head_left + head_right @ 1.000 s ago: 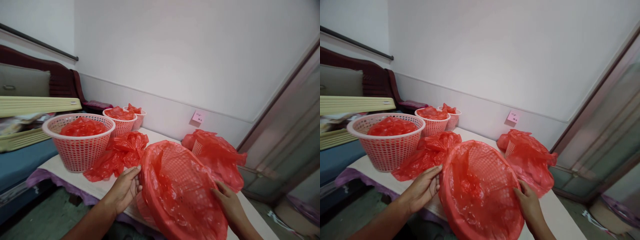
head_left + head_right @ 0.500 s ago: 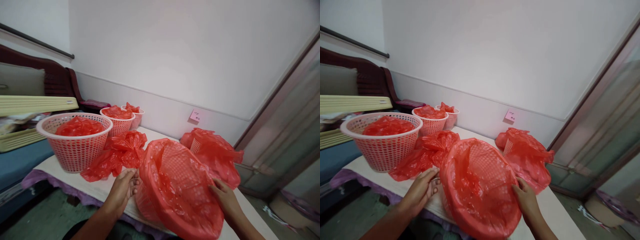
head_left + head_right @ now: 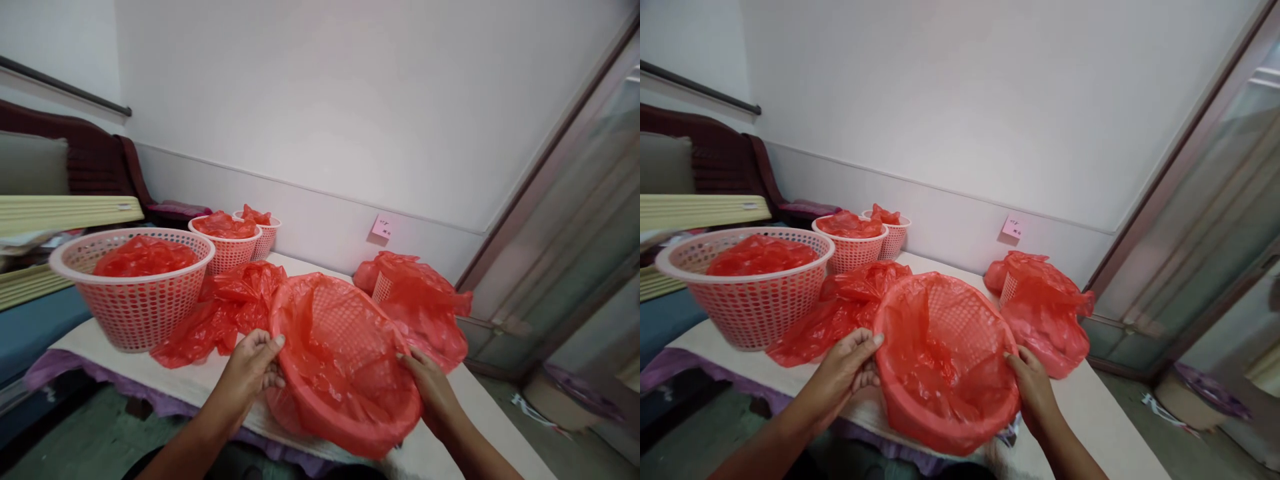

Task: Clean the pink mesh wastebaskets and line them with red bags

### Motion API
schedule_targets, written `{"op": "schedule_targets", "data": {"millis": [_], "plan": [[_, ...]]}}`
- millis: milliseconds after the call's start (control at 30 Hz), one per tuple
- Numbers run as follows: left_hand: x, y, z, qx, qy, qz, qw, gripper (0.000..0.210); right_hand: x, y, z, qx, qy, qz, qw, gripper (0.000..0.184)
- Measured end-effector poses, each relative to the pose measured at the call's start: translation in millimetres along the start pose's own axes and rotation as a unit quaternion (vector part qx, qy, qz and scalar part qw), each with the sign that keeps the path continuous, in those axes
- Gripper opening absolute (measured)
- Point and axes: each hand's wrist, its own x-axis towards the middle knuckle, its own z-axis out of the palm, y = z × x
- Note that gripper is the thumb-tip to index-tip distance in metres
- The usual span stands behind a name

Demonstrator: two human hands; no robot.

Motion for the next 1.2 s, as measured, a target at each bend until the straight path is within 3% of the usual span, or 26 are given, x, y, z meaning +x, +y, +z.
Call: {"op": "schedule_targets", "data": {"millis": [233, 400, 467, 500, 600, 633, 700, 800, 867, 900, 1000, 1200], "plan": [[2.6, 0.9, -0.6, -0.020, -0.036, -0.012, 0.999, 0.038, -3.5, 8.7, 7.0, 0.181, -0.065, 0.096, 0.977, 0.040], [5.6, -0.2, -4.9, -0.033, -0.022, -0.011, 0.999, 0.039, 1.3, 11.7, 1.4, 0.182, -0.107, 0.099, 0.972, 0.047], [6.2, -1.3, -5.3, -0.041, -0.013, -0.009, 0.999, 0.039, 5.1, 12.6, -9.9, 0.144, -0.067, 0.093, 0.983, 0.044], [6.2, -1.9, -4.8, -0.044, -0.009, -0.009, 0.999, 0.038, 5.6, 12.2, -16.0, 0.122, -0.015, 0.079, 0.989, 0.043], [5.1, -4.3, -1.1, -0.053, -0.002, -0.010, 0.999, 0.035, -6.2, 5.0, -27.1, 0.009, 0.148, -0.055, 0.987, 0.040], [4.5, -5.2, 0.5, -0.055, -0.001, -0.011, 0.998, 0.035, -15.2, 0.4, -26.3, -0.050, 0.165, -0.124, 0.977, 0.039], [3.4, -6.8, 3.6, -0.057, 0.000, -0.009, 0.998, 0.035, -37.6, -11.1, -17.3, -0.188, 0.131, -0.271, 0.935, 0.032], [2.0, -8.8, 5.8, -0.058, 0.003, -0.004, 0.998, 0.037, -65.4, -26.8, 6.0, -0.349, -0.006, -0.460, 0.817, 0.026], [1.3, -9.7, 4.8, -0.059, 0.009, 0.002, 0.998, 0.038, -71.1, -30.4, 18.9, -0.414, -0.082, -0.514, 0.747, 0.034], [1.1, -10.1, 3.5, -0.058, 0.011, 0.005, 0.998, 0.039, -70.2, -29.3, 23.1, -0.435, -0.104, -0.521, 0.727, 0.037], [-0.2, -11.4, -2.2, -0.054, 0.020, 0.011, 0.998, 0.042, -60.5, -17.3, 28.0, -0.466, -0.135, -0.520, 0.703, 0.028], [-13.8, -23.3, -6.2, -0.036, 0.017, -0.002, 0.999, 0.045, -56.9, 2.1, 32.5, -0.447, -0.132, -0.532, 0.707, 0.019]]}}
